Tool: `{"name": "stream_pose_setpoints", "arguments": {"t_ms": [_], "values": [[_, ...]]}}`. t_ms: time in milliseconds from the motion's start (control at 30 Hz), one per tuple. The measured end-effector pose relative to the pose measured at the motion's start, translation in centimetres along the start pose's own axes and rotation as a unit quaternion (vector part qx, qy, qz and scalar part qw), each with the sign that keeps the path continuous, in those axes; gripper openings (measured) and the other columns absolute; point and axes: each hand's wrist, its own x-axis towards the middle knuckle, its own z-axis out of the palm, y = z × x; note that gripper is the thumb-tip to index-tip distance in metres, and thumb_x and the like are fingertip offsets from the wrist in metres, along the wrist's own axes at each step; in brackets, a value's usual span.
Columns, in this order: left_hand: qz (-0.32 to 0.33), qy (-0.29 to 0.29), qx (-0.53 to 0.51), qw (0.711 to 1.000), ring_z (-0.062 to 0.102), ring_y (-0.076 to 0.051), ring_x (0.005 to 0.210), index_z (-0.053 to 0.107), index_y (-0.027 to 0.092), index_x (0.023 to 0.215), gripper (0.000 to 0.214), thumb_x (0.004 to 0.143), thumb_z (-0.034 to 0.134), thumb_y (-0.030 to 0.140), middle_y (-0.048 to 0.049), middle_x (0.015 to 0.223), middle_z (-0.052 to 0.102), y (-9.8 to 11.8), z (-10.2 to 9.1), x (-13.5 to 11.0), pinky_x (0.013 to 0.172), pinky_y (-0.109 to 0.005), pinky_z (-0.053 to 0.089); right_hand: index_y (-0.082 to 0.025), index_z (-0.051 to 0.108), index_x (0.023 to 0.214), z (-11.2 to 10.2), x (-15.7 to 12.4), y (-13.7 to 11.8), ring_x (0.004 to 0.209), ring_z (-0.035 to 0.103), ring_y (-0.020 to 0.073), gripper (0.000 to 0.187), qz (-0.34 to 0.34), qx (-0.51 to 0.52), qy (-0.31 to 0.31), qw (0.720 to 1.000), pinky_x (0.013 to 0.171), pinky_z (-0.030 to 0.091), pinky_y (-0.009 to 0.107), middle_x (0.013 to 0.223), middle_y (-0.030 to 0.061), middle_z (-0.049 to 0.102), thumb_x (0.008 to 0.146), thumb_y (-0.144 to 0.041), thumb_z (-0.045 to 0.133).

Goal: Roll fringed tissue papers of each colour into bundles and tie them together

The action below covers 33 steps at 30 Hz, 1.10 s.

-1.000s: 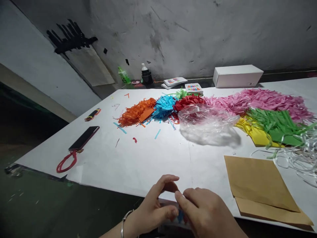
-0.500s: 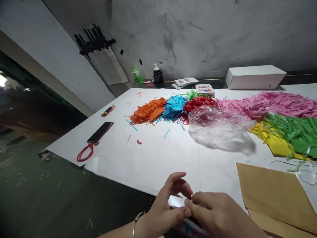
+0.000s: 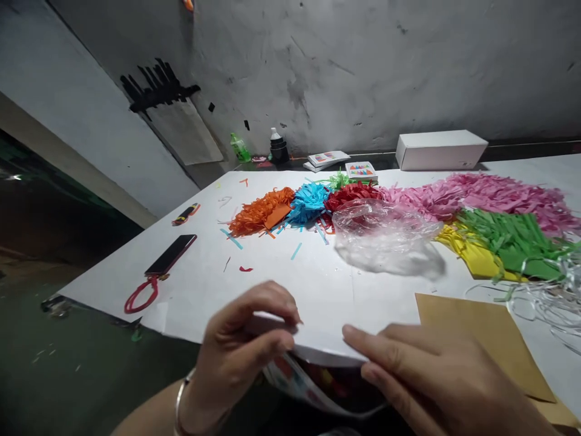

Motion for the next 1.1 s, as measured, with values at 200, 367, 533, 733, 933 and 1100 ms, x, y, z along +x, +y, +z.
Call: {"name": "stream_pose_setpoints", "arguments": {"t_ms": [200, 367, 533, 733, 933, 1100], "values": [[0.2, 0.038, 0.079, 0.976, 0.064, -0.015, 0.077, 0.07, 0.016, 0.083, 0.009, 0.085, 0.075, 0.023, -0.0029, 0.08, 0.068, -0.2, -0.2, 7.0, 0.072, -0.027, 0.054, -0.035, 0.063, 0.132, -3.5, 5.5, 0.4, 0.097, 0.074, 0.0211, 0.034, -0.011, -0.034, 0.098, 0.995, 0.074, 0.061, 0.026, 0.116, -0.0007, 0.074, 0.1, -0.037, 0.051], [0.243, 0.051, 0.161, 0.955, 0.063, -0.015, 0.083, 0.068, 0.018, 0.09, 0.007, 0.094, 0.063, 0.02, -0.0045, 0.088, 0.065, -4.0, -1.3, 8.1, 0.073, -0.028, 0.053, -0.026, 0.065, 0.129, -1.4, 6.6, 2.8, 0.117, 0.065, 0.0212, 0.035, 0.052, 0.073, 0.094, 0.992, 0.092, 0.057, 0.03, 0.13, 0.0039, 0.067, 0.103, -0.037, 0.046], [0.407, 0.031, 0.395, 0.823, 0.057, -0.022, 0.107, 0.07, 0.024, 0.107, 0.02, 0.09, 0.067, 0.015, -0.0047, 0.104, 0.068, -3.0, -1.1, 7.6, 0.108, -0.05, 0.037, -0.024, 0.066, 0.129, -0.8, 8.1, 2.7, 0.114, 0.067, 0.022, 0.036, 0.078, 0.126, 0.065, 0.987, 0.094, 0.057, 0.034, 0.127, 0.0068, 0.069, 0.103, -0.039, 0.045], [0.41, -0.071, 0.366, 0.832, 0.059, -0.02, 0.091, 0.067, 0.016, 0.112, 0.023, 0.093, 0.054, 0.01, -0.006, 0.093, 0.071, -2.1, -0.3, 8.3, 0.095, -0.04, 0.044, -0.027, 0.067, 0.128, -1.9, 9.3, 3.3, 0.115, 0.066, 0.0238, 0.036, 0.061, 0.134, 0.016, 0.989, 0.094, 0.057, 0.037, 0.125, 0.0072, 0.069, 0.102, -0.041, 0.046], [0.392, -0.071, 0.347, 0.849, 0.059, -0.02, 0.088, 0.067, 0.018, 0.112, 0.023, 0.094, 0.054, 0.012, -0.0061, 0.091, 0.071, -2.3, -0.3, 9.3, 0.085, -0.038, 0.047, -0.029, 0.074, 0.116, -1.9, 9.0, 4.5, 0.096, 0.074, 0.0204, 0.027, 0.055, 0.106, 0.075, 0.99, 0.081, 0.06, 0.027, 0.11, 0.0053, 0.076, 0.098, -0.035, 0.055], [0.399, -0.071, 0.341, 0.848, 0.06, -0.019, 0.087, 0.067, 0.016, 0.112, 0.023, 0.094, 0.055, 0.008, -0.0058, 0.09, 0.073, -2.4, -0.2, 9.9, 0.082, -0.037, 0.05, -0.029, 0.074, 0.116, -1.8, 9.6, 4.5, 0.096, 0.074, 0.0192, 0.026, 0.054, 0.098, 0.068, 0.991, 0.08, 0.06, 0.024, 0.109, 0.0043, 0.076, 0.098, -0.033, 0.054]]}}
